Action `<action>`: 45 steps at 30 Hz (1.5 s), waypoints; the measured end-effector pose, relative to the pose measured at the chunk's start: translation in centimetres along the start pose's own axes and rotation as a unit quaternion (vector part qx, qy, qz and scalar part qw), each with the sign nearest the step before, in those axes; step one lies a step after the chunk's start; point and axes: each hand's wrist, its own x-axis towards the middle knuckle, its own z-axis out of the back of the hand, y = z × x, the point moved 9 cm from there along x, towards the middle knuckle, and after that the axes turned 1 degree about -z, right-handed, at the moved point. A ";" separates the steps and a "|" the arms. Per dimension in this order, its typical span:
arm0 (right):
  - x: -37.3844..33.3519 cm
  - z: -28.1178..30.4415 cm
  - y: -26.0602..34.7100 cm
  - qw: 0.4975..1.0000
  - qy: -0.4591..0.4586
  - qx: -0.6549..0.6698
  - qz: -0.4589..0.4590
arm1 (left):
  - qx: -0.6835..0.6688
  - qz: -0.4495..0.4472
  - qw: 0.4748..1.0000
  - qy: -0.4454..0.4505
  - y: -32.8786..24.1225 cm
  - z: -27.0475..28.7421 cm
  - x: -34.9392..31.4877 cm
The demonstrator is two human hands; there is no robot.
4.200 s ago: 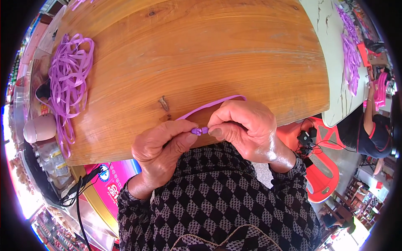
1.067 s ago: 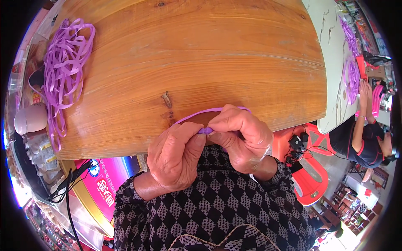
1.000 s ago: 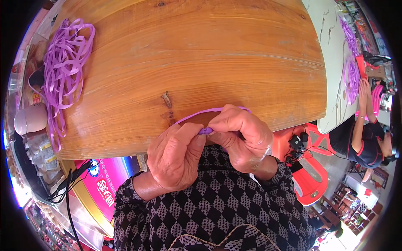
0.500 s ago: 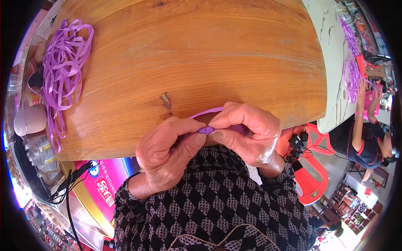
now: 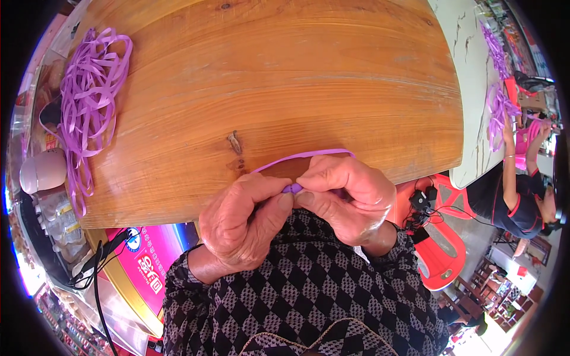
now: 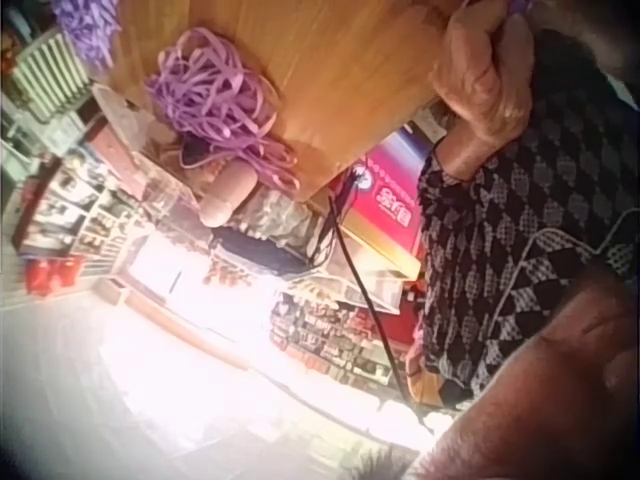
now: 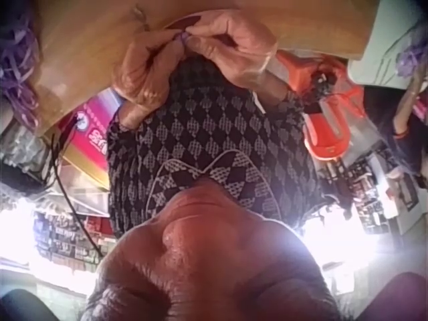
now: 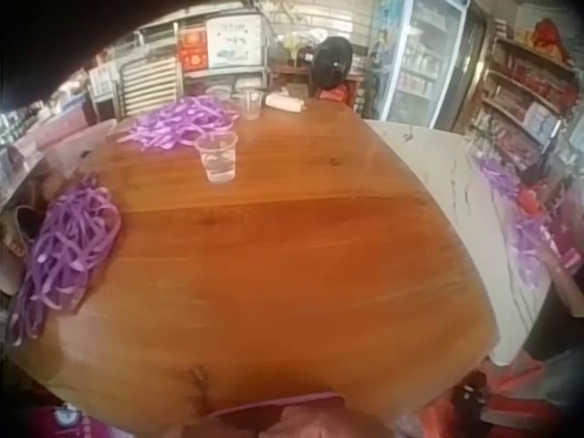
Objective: The person ties a series of knots in a purple ribbon by hand, then gathers a pile of ribbons and hands them to another person before starting on a new ribbon.
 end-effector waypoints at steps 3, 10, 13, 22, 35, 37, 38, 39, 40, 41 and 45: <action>0.1 -0.2 -0.3 1.000 -0.004 0.004 -0.016 | -0.013 0.030 0.999 -0.022 1.0 0.1 -0.2; -0.1 -0.1 -1.1 1.000 0.004 0.007 -0.006 | -0.104 0.090 0.990 0.001 1.9 -0.7 0.5; -0.1 0.4 -0.1 0.999 -0.039 -0.009 0.028 | -0.125 0.088 0.988 -0.014 2.0 -0.7 0.3; -0.7 -0.4 1.1 0.989 -0.039 -0.100 0.099 | -0.054 0.080 0.992 -0.081 1.8 -0.2 -0.4; -0.6 -1.2 2.4 0.964 -0.036 -0.174 0.199 | 0.070 -0.051 0.990 -0.111 -0.4 0.4 0.1; -0.4 -1.2 2.3 0.964 -0.026 -0.177 0.199 | 0.075 -0.067 0.989 -0.110 -0.4 0.4 0.2; -0.3 -1.2 2.0 0.965 -0.010 -0.175 0.194 | 0.080 -0.083 0.987 -0.109 -0.6 0.4 0.2; -0.2 -1.3 1.8 0.967 0.007 -0.172 0.190 | 0.081 -0.082 0.987 -0.109 -0.6 0.4 0.2; -0.1 -1.1 1.8 0.967 0.008 -0.171 0.189 | 0.087 -0.080 0.988 -0.099 -0.7 0.3 0.3; 0.1 -1.1 1.6 0.969 0.019 -0.169 0.179 | 0.092 -0.077 0.989 -0.090 -0.8 0.3 0.4; 0.0 -0.6 0.9 0.981 0.031 -0.127 0.141 | 0.124 -0.091 0.986 -0.060 -1.4 0.1 1.0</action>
